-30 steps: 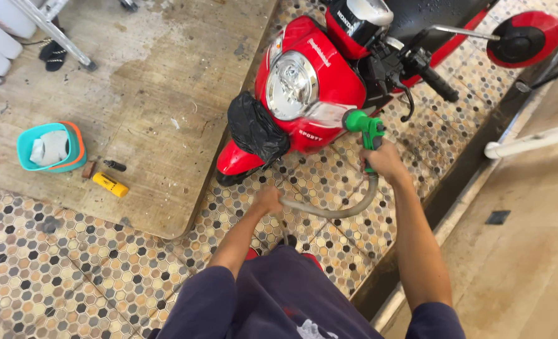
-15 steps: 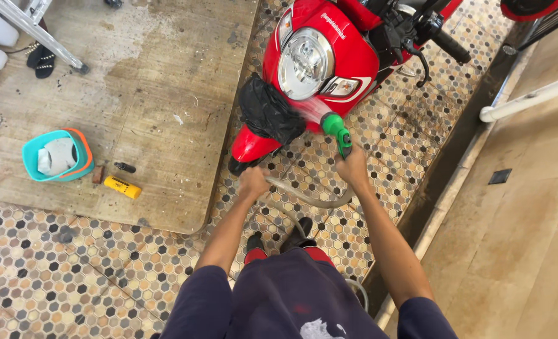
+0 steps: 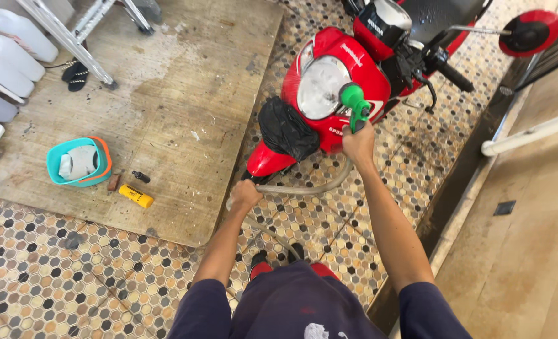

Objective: The person washes a red scooter using a water hose and by hand.

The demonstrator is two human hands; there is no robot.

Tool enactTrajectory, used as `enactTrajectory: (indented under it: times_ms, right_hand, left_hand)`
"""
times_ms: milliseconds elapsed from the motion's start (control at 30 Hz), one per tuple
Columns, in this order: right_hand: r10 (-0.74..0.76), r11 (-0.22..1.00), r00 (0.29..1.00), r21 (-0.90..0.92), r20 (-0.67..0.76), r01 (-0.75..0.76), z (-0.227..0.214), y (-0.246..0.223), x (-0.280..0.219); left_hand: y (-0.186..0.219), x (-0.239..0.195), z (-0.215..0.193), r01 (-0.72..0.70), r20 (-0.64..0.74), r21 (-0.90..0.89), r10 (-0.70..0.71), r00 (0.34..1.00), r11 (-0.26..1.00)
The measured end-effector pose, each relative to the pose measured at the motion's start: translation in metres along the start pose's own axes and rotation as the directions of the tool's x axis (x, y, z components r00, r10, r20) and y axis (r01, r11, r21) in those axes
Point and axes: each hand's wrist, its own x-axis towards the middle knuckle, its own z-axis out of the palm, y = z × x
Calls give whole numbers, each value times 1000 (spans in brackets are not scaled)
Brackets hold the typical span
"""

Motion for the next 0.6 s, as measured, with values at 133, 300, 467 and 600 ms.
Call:
enactTrajectory:
  times_ms: [133,300,467,600]
  right_hand:
    - [71,997,995,-41,76,-68,16,1,6]
    - [157,982,976,-126,153,-138,15,-10,17]
    - [157,982,963,-139,221,-128,8,10,35]
    - [164,983,971,-106,171,-148,-24,7,34]
  left_hand:
    - [13,-31,-14,13,54,24,-14,998,1000]
    - [2,-20,20,-15,86,36,12,996,999]
    - [29,-37,1,-16,110,115,3,994,993]
    - [42,-28,25,2,100,155,-18,995,988]
